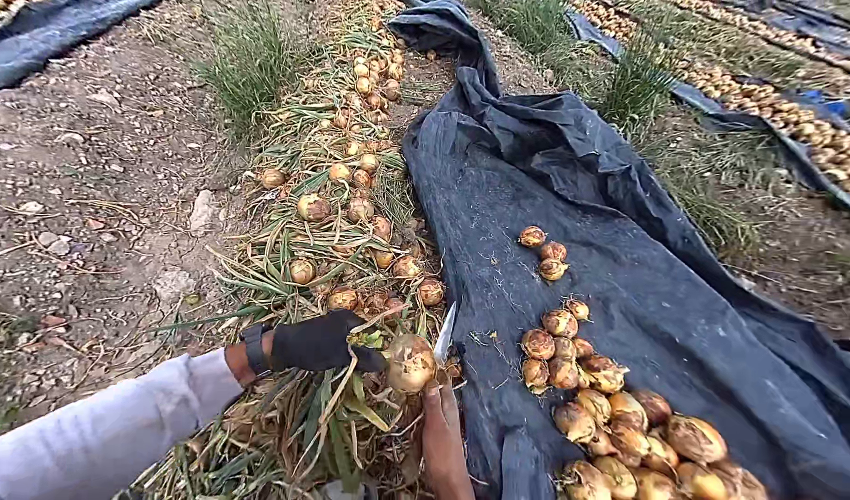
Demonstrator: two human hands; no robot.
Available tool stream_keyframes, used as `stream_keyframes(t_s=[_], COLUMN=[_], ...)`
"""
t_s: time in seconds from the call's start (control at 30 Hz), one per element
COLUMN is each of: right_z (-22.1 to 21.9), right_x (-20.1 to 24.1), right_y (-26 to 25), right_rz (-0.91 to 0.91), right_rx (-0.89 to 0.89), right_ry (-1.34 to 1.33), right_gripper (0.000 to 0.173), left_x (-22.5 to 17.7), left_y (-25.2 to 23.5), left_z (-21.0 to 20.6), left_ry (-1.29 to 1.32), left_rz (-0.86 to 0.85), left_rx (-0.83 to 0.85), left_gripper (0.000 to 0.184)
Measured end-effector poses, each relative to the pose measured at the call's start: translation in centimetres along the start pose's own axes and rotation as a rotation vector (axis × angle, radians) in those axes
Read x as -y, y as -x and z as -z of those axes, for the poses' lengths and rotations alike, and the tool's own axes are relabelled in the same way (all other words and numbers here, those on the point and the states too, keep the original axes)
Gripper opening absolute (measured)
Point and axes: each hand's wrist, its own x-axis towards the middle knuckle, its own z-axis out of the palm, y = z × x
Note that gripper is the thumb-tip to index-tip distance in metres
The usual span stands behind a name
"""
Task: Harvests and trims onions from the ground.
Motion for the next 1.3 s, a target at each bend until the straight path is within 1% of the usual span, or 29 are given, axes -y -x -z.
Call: stream_keyframes(t_s=[0.03,0.07,0.13,0.2,0.23,0.3,0.37,0.43,0.5,0.53,0.57,0.6,0.63,0.7,0.73,0.77,0.8,0.83,0.87,0.9,0.93,0.97,1.03,1.07,1.13,1.2,1.27,1.3], right_z=[-0.2,-0.2,-0.1,0.2,0.4,0.2,0.0,-0.1,-0.3,-0.4,-0.5,-0.6,-0.9,-1.5,-1.9,-2.2,-2.6,-2.7,-2.5,-2.3,-2.2,-2.3,-2.5,-2.4,-2.0,-1.0,-0.4,-0.3], right_x=[0.2,0.3,0.3,-0.2,-0.4,-0.6,-0.7,-1.5,-2.4,-2.7,-2.9,-3.0,-2.9,-2.4,-2.2,-2.2,-2.4,-2.6,-3.0,-3.4,-3.5,-3.6,-3.5,-3.6,-3.7,-3.7,-4.1,-4.5], right_y=[0.1,0.1,0.0,-0.3,-0.4,-0.7,-0.8,-1.0,-1.3,-1.4,-1.5,-1.6,-1.7,-1.1,-0.7,-0.3,-0.1,-0.1,-0.1,-0.1,-0.2,-0.3,-0.4,-0.6,-1.0,-1.5,-1.6,-1.4], right_rz=[0.040,0.076,0.124,0.141,0.136,0.113,0.083,0.043,0.017,0.000,-0.020,-0.036,-0.047,-0.043,-0.046,-0.066,-0.103,-0.154,-0.203,-0.227,-0.214,-0.177,-0.071,-0.020,0.015,-0.026,-0.097,-0.147], right_rx=[-0.018,-0.037,-0.067,-0.058,-0.026,0.007,0.085,0.213,0.320,0.342,0.342,0.327,0.292,0.229,0.190,0.138,0.086,0.059,0.065,0.091,0.105,0.075,-0.032,-0.037,-0.008,0.067,0.131,0.175], right_ry=[0.000,-0.028,-0.081,-0.102,-0.111,-0.193,-0.293,-0.423,-0.512,-0.531,-0.532,-0.505,-0.453,-0.306,-0.254,-0.222,-0.206,-0.194,-0.182,-0.173,-0.161,-0.140,-0.044,-0.010,0.066,0.143,0.108,0.016], right_gripper=[0.099,0.100,0.079,0.072,0.071,0.070,0.064,0.063,0.062,0.061,0.061,0.061,0.061,0.057,0.054,0.053,0.053,0.056,0.060,0.065,0.076,0.088,0.097,0.100,0.102,0.110,0.116,0.117], left_x=[-0.1,0.0,0.7,1.1,1.0,1.0,0.9,0.2,0.3,0.4,0.4,0.2,-0.3,-0.2,0.3,0.8,1.0,1.0,0.9,0.6,0.4,0.2,0.1,0.3,0.4,0.5,0.1,-0.3], left_y=[-0.2,-0.5,-1.1,-1.5,-1.5,-2.0,-2.3,-2.2,-2.0,-1.9,-1.8,-1.6,-1.3,-1.4,-1.6,-1.7,-1.5,-1.0,-0.4,0.1,0.3,0.2,0.0,-0.3,-0.9,-1.5,-1.7,-1.6], left_z=[-0.1,-0.2,-0.5,-0.8,-0.8,-0.9,-0.9,-0.2,0.8,1.2,1.5,1.5,1.5,0.9,0.7,0.8,1.0,1.1,0.7,0.0,-1.1,-2.4,-5.0,-5.8,-6.5,-6.6,-6.1,-5.7], left_ry=[0.058,0.096,0.166,0.217,0.230,0.197,0.138,0.060,-0.072,-0.166,-0.276,-0.397,-0.504,-0.734,-0.792,-0.756,-0.639,-0.486,-0.349,-0.278,-0.304,-0.384,-0.541,-0.580,-0.652,-0.676,-0.548,-0.464], left_rz=[-0.024,-0.033,-0.007,0.019,0.038,0.037,0.058,0.071,-0.032,-0.085,-0.124,-0.127,-0.085,-0.032,-0.006,0.030,0.035,0.002,-0.046,-0.084,-0.125,-0.134,-0.064,-0.030,0.016,-0.034,-0.084,-0.085], left_rx=[0.041,0.076,0.122,0.161,0.177,0.188,0.165,0.135,0.104,0.086,0.046,0.003,-0.041,-0.179,-0.267,-0.337,-0.380,-0.378,-0.314,-0.201,-0.088,0.014,0.165,0.196,0.244,0.231,0.131,0.074], left_gripper=[0.019,0.016,0.010,0.005,0.005,0.011,0.017,0.022,0.031,0.037,0.043,0.049,0.053,0.058,0.059,0.059,0.055,0.049,0.041,0.040,0.043,0.046,0.056,0.062,0.071,0.071,0.057,0.052])
